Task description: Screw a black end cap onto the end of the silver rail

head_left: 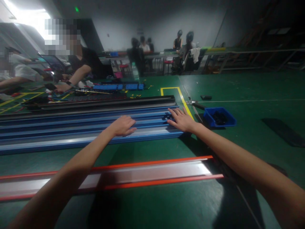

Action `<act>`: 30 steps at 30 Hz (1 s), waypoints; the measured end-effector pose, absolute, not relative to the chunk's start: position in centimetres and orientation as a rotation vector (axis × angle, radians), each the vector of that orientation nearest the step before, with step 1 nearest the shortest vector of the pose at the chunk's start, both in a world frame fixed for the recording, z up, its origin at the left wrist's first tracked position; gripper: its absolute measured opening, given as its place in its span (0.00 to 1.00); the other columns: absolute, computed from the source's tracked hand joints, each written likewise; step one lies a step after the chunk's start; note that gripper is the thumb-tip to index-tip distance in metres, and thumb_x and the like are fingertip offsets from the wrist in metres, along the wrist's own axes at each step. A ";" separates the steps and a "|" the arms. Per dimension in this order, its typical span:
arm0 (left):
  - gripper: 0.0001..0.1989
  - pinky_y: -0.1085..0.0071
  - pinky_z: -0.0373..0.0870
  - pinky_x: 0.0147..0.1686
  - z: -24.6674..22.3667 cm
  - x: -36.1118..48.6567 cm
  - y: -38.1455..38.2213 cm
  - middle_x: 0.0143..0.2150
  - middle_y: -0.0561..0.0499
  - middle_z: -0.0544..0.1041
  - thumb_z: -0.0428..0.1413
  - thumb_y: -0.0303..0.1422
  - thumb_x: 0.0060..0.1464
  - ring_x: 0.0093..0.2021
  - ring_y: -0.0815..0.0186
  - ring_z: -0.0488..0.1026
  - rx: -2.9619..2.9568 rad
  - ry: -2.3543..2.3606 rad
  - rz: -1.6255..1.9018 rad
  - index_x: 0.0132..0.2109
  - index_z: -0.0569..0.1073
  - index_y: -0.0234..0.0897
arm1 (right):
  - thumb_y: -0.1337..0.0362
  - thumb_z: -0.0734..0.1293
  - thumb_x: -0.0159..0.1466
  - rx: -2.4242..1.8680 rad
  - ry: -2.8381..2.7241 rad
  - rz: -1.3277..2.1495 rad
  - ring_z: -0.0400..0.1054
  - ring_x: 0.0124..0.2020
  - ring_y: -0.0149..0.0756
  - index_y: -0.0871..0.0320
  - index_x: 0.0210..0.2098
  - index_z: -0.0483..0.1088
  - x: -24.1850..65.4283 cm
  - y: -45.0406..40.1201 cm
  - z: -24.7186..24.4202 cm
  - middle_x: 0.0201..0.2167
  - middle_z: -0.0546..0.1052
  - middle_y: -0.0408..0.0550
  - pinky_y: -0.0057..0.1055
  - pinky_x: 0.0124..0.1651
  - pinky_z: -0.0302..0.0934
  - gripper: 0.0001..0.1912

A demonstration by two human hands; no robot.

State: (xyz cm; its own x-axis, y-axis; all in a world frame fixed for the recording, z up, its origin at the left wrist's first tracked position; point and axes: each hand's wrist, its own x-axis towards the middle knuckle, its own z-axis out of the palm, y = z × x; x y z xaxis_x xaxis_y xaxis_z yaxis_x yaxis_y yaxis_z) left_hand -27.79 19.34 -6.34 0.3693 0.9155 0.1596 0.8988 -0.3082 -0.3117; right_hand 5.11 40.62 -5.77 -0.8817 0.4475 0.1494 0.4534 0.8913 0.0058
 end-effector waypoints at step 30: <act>0.20 0.64 0.58 0.35 -6.5 -28.6 20.0 0.29 0.45 0.73 0.47 0.41 0.71 0.32 0.60 0.66 -2.279 -1.283 -0.062 0.34 0.73 0.35 | 0.41 0.50 0.74 -0.794 -2.855 -0.145 0.65 0.63 0.63 0.63 0.71 0.59 4.5 40.3 -5.6 0.64 0.69 0.67 0.54 0.66 0.53 0.39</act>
State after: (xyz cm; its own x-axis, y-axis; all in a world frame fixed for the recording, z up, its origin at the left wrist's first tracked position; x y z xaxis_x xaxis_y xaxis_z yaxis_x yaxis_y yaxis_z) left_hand -28.61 20.05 -6.46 0.5505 0.7849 0.2844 0.8085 -0.4164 -0.4158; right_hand 4.46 40.27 -5.65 -0.8424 0.5029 0.1936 0.5199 0.8529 0.0470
